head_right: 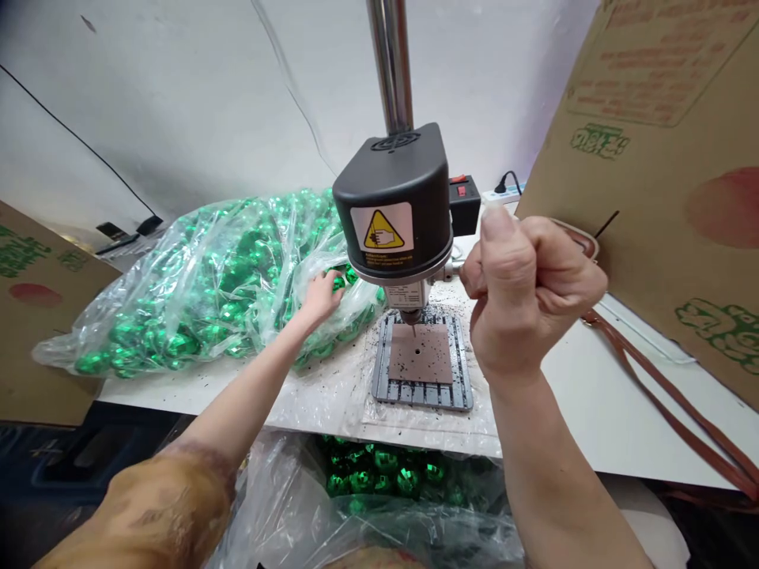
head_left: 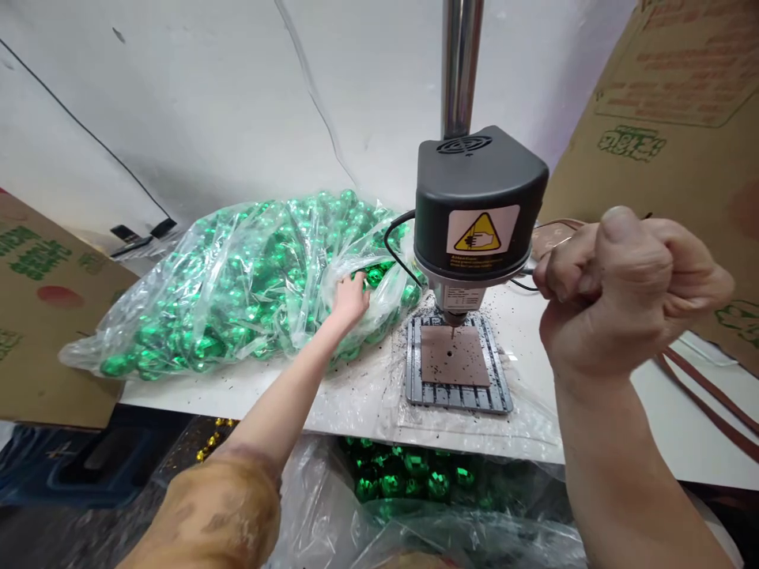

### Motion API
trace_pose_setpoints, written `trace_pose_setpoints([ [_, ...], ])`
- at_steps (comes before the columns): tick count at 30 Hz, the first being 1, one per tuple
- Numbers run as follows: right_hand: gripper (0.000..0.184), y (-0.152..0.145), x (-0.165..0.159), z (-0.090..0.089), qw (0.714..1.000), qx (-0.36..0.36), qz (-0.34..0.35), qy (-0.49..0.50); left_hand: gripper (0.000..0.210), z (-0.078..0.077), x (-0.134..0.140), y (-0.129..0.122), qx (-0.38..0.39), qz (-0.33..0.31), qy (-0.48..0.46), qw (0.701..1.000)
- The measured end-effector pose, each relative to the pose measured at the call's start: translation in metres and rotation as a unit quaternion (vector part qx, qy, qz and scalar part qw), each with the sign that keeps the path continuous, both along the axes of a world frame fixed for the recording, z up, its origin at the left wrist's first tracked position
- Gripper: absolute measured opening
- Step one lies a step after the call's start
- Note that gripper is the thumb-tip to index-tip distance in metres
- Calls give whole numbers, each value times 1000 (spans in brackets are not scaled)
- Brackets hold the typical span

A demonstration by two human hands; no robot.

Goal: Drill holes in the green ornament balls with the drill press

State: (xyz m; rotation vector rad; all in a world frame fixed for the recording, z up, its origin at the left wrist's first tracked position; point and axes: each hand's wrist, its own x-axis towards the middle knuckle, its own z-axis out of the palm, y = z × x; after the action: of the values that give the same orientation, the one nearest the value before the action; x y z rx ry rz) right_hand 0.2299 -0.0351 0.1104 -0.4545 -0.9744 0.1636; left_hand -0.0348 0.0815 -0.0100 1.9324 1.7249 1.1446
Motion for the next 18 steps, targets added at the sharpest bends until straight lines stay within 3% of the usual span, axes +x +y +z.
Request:
trace_pose_setpoints([
  [4, 46, 1, 3, -2, 1000, 7, 13, -9, 32, -8, -6, 42, -88, 37, -88, 992],
  [8, 41, 1, 4, -4, 1000, 5, 9, -8, 22, -10, -8, 43, -129, 48, -163, 977],
  [12, 43, -1, 3, -5, 1000, -6, -1, -2, 24, 4, 3, 17, -149, -8, -272, 951],
  [15, 44, -2, 2, -6, 1000, -12, -1, -1, 36, 14, 19, -17, -149, -90, -383, 907],
  [18, 45, -2, 2, -6, 1000, -17, -2, 2, 41, 12, 37, -54, -136, -142, -454, 869],
])
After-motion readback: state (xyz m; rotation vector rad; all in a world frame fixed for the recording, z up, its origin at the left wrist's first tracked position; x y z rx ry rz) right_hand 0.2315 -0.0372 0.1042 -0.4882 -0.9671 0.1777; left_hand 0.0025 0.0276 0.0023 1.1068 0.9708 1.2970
